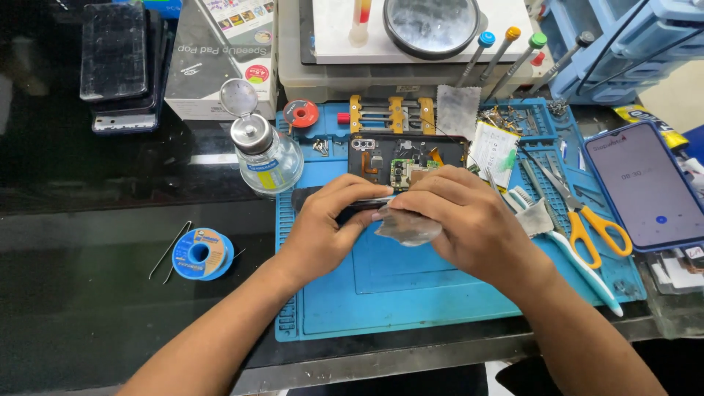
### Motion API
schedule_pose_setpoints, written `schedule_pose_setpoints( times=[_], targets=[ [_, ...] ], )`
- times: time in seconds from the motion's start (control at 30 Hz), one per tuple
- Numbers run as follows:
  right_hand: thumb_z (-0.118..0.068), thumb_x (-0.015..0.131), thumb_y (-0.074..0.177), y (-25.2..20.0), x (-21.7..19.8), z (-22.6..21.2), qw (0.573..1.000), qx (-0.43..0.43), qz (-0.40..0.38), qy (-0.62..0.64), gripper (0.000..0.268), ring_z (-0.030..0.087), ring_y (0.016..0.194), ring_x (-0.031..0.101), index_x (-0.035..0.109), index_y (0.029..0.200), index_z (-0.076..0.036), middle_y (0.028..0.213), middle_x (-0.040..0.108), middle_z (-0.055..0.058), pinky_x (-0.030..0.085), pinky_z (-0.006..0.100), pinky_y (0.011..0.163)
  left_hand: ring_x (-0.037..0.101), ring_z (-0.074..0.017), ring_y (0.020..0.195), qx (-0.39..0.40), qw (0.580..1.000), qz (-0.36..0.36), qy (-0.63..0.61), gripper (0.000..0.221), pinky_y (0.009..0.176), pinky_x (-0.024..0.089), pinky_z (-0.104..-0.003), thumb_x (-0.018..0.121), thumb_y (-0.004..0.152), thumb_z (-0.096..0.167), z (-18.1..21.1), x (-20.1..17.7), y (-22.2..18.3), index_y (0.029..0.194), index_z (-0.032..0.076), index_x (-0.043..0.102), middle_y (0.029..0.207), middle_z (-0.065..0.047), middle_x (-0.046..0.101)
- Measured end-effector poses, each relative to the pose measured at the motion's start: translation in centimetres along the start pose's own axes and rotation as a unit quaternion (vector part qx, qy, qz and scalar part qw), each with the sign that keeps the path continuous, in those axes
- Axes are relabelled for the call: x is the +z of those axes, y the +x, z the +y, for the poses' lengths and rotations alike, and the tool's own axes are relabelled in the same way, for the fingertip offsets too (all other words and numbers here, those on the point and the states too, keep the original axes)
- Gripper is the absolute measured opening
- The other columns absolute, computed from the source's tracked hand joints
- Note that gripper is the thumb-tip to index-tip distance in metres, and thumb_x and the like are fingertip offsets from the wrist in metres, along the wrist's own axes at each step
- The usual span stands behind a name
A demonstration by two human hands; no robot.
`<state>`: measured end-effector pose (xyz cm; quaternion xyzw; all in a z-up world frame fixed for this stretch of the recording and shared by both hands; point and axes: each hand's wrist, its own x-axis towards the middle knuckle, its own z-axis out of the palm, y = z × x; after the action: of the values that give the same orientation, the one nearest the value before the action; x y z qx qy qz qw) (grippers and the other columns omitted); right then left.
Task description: Cleaning adhesive residue from a mobile phone frame and preparing it for screen replacement
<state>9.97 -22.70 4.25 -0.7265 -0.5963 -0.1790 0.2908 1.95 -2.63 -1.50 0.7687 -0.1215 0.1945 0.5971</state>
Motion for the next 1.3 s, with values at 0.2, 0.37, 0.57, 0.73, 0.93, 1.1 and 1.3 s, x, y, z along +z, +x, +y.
schedule_pose_setpoints(
  times=[0.2, 0.37, 0.57, 0.73, 0.93, 1.1, 1.3],
  targets=[
    [-0.016, 0.056, 0.104, 0.4, -1.0, 0.0, 0.999, 0.021, -0.042, 0.012, 0.021, 0.031, 0.085, 0.069, 0.075, 0.105, -0.006, 0.088, 0.068, 0.009, 0.059, 0.043, 0.080, 0.071, -0.0344, 0.108, 0.045, 0.998, 0.007, -0.033, 0.036, 0.093, 0.059, -0.049, 0.067, 0.094, -0.006, 0.7, 0.4, -0.2, 0.126, 0.010, 0.069, 0.108, -0.010, 0.071],
    [-0.015, 0.054, 0.105, 1.0, -1.3, -0.2, 0.998, 0.016, -0.051, 0.016, 0.022, 0.033, 0.084, 0.070, 0.073, 0.105, -0.005, 0.088, 0.068, 0.011, 0.059, 0.045, 0.078, 0.072, -0.0322, 0.112, 0.073, 0.996, 0.036, -0.046, 0.031, 0.097, 0.059, -0.047, 0.071, 0.094, 0.001, 0.6, 0.8, -0.3, 0.124, 0.010, 0.069, 0.111, -0.009, 0.073],
    [-0.006, 0.063, 0.100, 0.8, -1.2, -0.2, 0.998, 0.012, -0.057, -0.007, 0.018, 0.030, 0.085, 0.071, 0.070, 0.116, -0.008, 0.088, 0.070, 0.008, 0.059, 0.043, 0.079, 0.078, -0.0303, 0.096, 0.062, 0.992, 0.103, -0.036, 0.016, 0.082, 0.064, -0.040, 0.073, 0.092, -0.001, 1.0, 1.6, -0.1, 0.105, 0.007, 0.076, 0.095, -0.010, 0.079],
    [-0.007, 0.070, 0.096, 0.4, -0.8, 0.3, 0.998, 0.032, -0.054, -0.003, 0.021, 0.028, 0.085, 0.072, 0.067, 0.117, -0.009, 0.091, 0.073, 0.006, 0.060, 0.042, 0.077, 0.079, -0.0308, 0.091, 0.059, 0.992, 0.112, -0.023, 0.008, 0.077, 0.064, -0.039, 0.074, 0.092, 0.000, 1.3, 1.6, 0.1, 0.097, 0.006, 0.076, 0.091, -0.011, 0.080],
    [-0.006, 0.073, 0.095, -0.3, -0.2, 0.7, 0.999, 0.032, -0.024, -0.001, 0.015, 0.028, 0.086, 0.071, 0.069, 0.109, -0.007, 0.094, 0.072, 0.007, 0.060, 0.042, 0.078, 0.079, -0.0315, 0.086, 0.060, 0.989, 0.132, -0.016, 0.005, 0.073, 0.063, -0.038, 0.076, 0.091, 0.001, 0.8, 1.9, 0.0, 0.089, 0.002, 0.071, 0.086, -0.014, 0.080],
    [-0.005, 0.074, 0.095, 0.0, -0.1, 0.3, 1.000, 0.028, -0.005, -0.005, 0.012, 0.029, 0.086, 0.071, 0.066, 0.103, -0.005, 0.094, 0.071, 0.009, 0.061, 0.042, 0.079, 0.078, -0.0333, 0.086, 0.068, 0.989, 0.133, -0.010, 0.006, 0.072, 0.063, -0.038, 0.076, 0.090, 0.001, 0.1, 1.6, 0.0, 0.087, 0.002, 0.072, 0.085, -0.015, 0.079],
    [-0.006, 0.075, 0.095, 0.0, 0.2, 0.2, 0.999, 0.027, 0.021, 0.008, 0.009, 0.030, 0.084, 0.071, 0.067, 0.098, -0.004, 0.091, 0.070, 0.010, 0.061, 0.042, 0.077, 0.078, -0.0301, 0.081, 0.069, 0.989, 0.128, -0.007, 0.008, 0.071, 0.062, -0.036, 0.076, 0.090, 0.000, 0.3, 1.6, 0.1, 0.085, 0.001, 0.070, 0.081, -0.014, 0.078]
  ],
)
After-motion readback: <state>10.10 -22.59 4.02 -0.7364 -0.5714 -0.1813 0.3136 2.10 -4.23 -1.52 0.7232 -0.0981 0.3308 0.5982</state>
